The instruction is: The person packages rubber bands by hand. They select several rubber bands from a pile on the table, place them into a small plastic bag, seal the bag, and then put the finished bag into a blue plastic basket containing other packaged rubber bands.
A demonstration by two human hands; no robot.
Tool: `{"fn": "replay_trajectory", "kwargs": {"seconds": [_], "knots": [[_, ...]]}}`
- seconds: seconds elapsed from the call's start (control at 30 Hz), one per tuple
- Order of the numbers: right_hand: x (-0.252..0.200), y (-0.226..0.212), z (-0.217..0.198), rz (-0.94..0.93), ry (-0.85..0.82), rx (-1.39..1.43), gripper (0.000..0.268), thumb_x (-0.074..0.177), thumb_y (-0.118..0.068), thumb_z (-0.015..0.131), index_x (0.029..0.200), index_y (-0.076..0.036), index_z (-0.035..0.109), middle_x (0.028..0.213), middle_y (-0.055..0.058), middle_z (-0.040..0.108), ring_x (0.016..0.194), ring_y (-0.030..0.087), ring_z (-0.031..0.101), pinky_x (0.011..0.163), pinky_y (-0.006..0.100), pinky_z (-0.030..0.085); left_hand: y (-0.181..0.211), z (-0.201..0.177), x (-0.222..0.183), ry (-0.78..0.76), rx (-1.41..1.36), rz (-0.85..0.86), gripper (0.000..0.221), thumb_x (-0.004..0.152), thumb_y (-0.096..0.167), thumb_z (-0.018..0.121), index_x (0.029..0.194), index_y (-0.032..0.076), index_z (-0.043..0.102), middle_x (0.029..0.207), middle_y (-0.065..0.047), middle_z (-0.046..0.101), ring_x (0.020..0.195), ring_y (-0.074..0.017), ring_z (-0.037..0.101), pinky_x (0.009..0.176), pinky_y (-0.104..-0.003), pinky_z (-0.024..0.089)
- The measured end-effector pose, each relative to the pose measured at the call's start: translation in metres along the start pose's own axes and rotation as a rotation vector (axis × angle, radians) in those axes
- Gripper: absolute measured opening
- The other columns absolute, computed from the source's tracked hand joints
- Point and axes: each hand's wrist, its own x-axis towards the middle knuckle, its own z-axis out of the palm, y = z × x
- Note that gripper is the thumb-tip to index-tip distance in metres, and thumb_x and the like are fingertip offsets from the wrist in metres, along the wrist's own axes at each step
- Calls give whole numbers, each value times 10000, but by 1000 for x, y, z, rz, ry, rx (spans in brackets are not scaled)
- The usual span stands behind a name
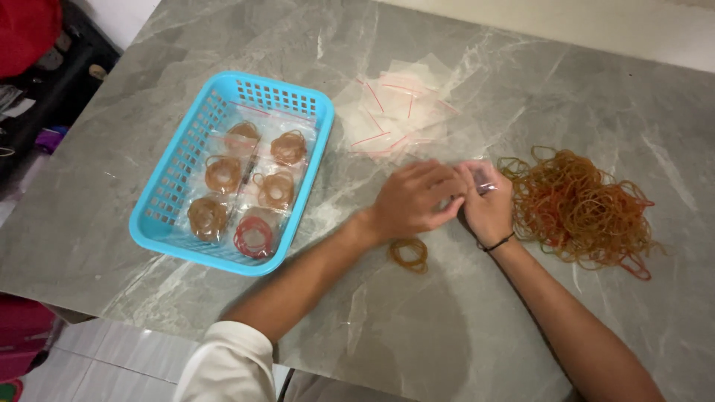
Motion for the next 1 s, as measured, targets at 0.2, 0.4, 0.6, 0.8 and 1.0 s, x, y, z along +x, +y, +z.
{"fn": "replay_trajectory", "kwargs": {"seconds": [0.2,0.4,0.6,0.8,1.0], "knots": [[-4,12,1,31,-67,-19,109,1005,-199,762,936,-115,771,739,91,699,677,162,597,638,327,488,-22,-1,2,73,-54,-421,265,1001,229,598,1236,106,608,1155,-89,648,1075,-298,642,960,-427,512],[-4,-22,2,-6,-111,11,102,958,-174,795,907,-87,780,670,139,690,619,164,621,554,340,471,-31,8,-1,19,-260,-668,222,1009,373,628,1048,168,703,854,-10,688,791,-213,632,783,-362,533],[-3,1,-1,58,-138,223,108,1014,-93,718,1073,-3,714,691,111,699,622,157,674,614,281,541,-31,1,7,114,-278,-706,207,996,339,651,985,138,703,820,-74,703,766,-270,661,745,-372,540],[-2,9,-3,118,-170,312,83,1057,-88,657,1076,-8,664,699,142,712,639,180,724,674,256,549,-37,2,5,114,-288,-823,242,991,352,654,988,115,707,813,-102,708,734,-263,662,682,-355,543],[-2,-4,-5,93,-198,247,62,1039,-94,679,1032,-34,684,668,116,714,624,136,695,676,241,525,-28,-7,14,132,-302,-865,245,951,361,693,982,118,697,810,-86,723,711,-231,672,652,-333,536]]}}
